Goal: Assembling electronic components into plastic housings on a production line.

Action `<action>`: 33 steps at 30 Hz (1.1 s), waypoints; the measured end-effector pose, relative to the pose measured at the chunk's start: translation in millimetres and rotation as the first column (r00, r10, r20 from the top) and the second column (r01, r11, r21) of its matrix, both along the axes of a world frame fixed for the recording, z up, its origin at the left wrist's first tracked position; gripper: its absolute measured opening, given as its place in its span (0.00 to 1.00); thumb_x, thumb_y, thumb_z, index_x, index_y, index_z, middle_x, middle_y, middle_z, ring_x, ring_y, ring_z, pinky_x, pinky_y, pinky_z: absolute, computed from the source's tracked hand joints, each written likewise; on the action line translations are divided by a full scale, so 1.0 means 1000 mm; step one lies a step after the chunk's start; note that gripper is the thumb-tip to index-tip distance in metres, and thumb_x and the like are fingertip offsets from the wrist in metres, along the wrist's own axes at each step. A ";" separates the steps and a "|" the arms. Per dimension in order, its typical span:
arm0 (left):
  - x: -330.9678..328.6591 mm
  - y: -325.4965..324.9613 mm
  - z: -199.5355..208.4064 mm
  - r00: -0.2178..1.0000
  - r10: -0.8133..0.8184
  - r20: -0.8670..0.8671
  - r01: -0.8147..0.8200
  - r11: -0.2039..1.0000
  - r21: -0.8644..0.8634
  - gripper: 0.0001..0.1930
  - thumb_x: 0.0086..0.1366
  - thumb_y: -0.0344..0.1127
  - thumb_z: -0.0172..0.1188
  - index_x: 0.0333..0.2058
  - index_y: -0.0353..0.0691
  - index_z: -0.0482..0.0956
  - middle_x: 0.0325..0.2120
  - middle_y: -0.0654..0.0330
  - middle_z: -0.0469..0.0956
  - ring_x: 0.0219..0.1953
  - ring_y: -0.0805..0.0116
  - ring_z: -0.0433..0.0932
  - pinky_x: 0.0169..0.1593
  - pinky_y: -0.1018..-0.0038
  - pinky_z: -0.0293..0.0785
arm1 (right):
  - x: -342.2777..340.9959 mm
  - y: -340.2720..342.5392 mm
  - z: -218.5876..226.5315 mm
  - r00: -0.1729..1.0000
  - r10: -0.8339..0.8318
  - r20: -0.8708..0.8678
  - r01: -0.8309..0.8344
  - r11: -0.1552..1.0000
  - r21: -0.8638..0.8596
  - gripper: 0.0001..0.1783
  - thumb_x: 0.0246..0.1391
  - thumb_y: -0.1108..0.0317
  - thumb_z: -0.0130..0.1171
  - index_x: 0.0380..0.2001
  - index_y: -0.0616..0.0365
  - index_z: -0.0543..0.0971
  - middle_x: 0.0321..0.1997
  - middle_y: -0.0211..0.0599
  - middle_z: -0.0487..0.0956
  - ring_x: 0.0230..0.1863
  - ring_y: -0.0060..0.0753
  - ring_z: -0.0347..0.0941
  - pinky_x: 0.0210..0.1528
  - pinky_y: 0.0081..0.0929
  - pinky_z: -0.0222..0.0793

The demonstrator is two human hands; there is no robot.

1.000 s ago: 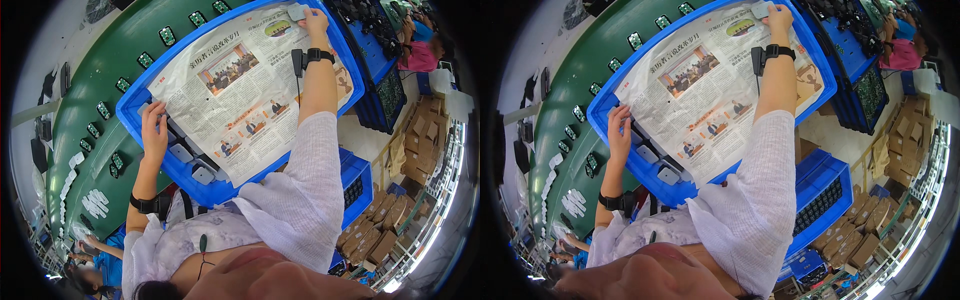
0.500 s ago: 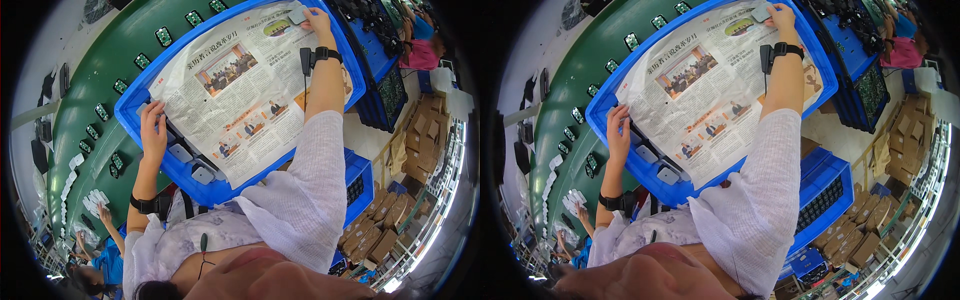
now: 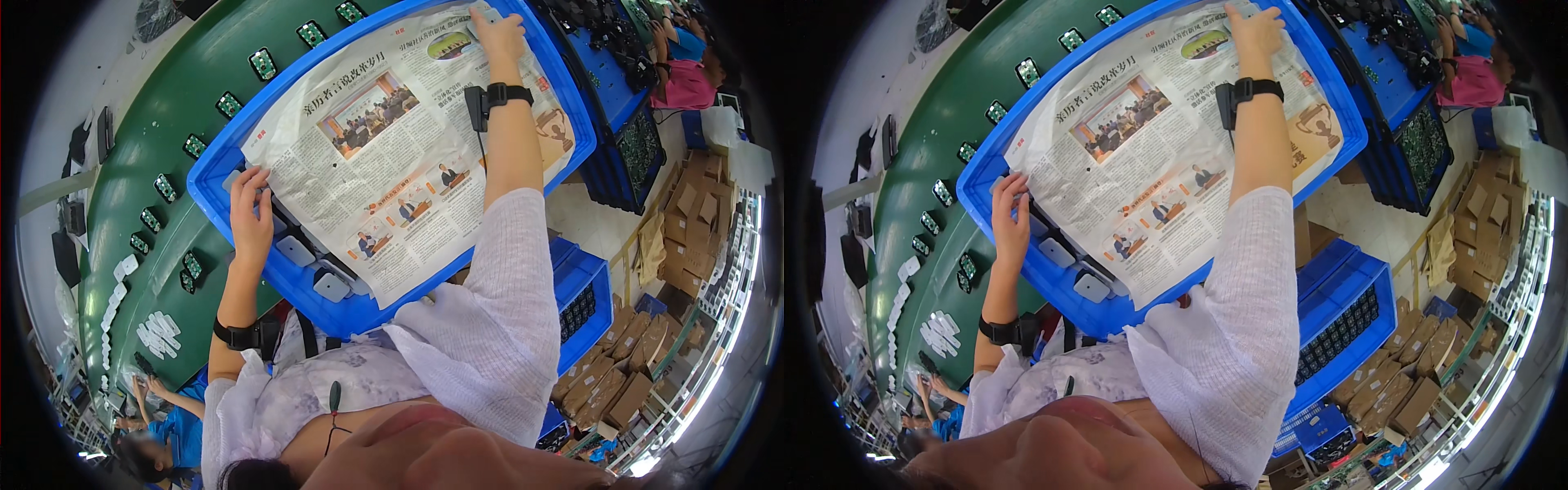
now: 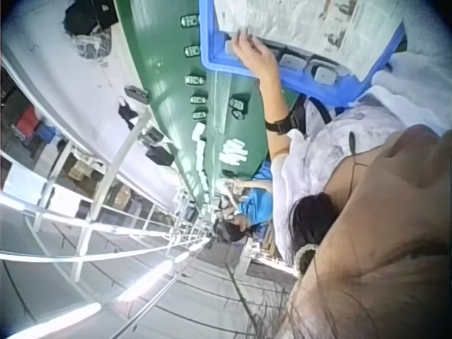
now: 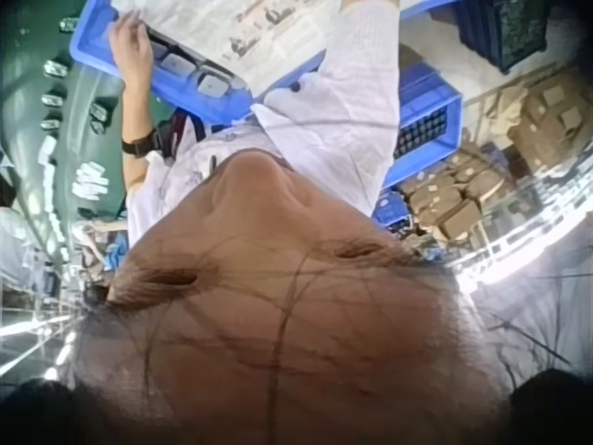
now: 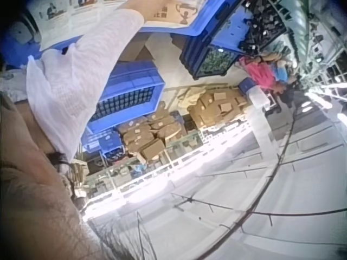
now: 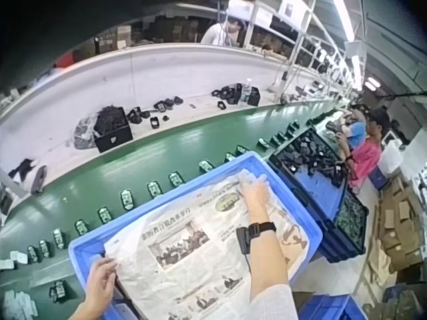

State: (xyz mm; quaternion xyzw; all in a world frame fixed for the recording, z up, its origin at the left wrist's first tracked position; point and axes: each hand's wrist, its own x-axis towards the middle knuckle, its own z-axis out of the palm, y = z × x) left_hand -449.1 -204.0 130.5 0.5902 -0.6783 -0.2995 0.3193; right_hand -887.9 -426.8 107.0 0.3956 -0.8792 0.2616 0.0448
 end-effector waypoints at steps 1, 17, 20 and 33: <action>0.001 0.000 0.000 1.000 0.004 0.010 -0.004 1.000 -0.005 0.15 0.63 0.20 0.52 0.48 0.38 0.75 0.52 0.55 0.69 0.43 0.66 0.76 0.45 0.74 0.75 | 0.000 -0.006 -0.003 1.000 0.001 0.003 -0.001 1.000 0.000 0.36 0.48 0.50 0.65 0.51 0.67 0.67 0.42 0.55 0.78 0.42 0.50 0.77 0.45 0.42 0.72; 0.008 0.005 -0.001 1.000 0.012 -0.028 -0.011 1.000 0.026 0.15 0.63 0.19 0.51 0.48 0.36 0.75 0.52 0.53 0.68 0.48 0.62 0.77 0.48 0.72 0.75 | -0.053 -0.043 -0.031 0.834 0.541 -0.109 -0.551 0.807 -0.211 0.19 0.58 0.61 0.55 0.49 0.61 0.73 0.49 0.55 0.75 0.53 0.56 0.69 0.56 0.42 0.65; 0.007 0.004 0.000 0.999 0.014 -0.033 -0.012 0.999 0.037 0.15 0.63 0.19 0.51 0.48 0.37 0.75 0.52 0.53 0.68 0.47 0.63 0.77 0.48 0.72 0.75 | -0.060 -0.045 -0.038 0.795 0.574 -0.197 -0.605 0.775 -0.184 0.18 0.58 0.62 0.54 0.49 0.61 0.74 0.49 0.53 0.76 0.52 0.56 0.70 0.56 0.42 0.65; 0.008 0.005 0.000 0.999 0.033 -0.020 -0.033 0.999 0.017 0.15 0.63 0.20 0.51 0.48 0.38 0.76 0.52 0.54 0.69 0.40 0.65 0.77 0.44 0.73 0.74 | -0.018 -0.020 -0.012 0.790 0.471 -0.393 -0.540 0.837 -0.082 0.19 0.47 0.73 0.58 0.46 0.60 0.75 0.44 0.47 0.74 0.51 0.51 0.67 0.54 0.41 0.64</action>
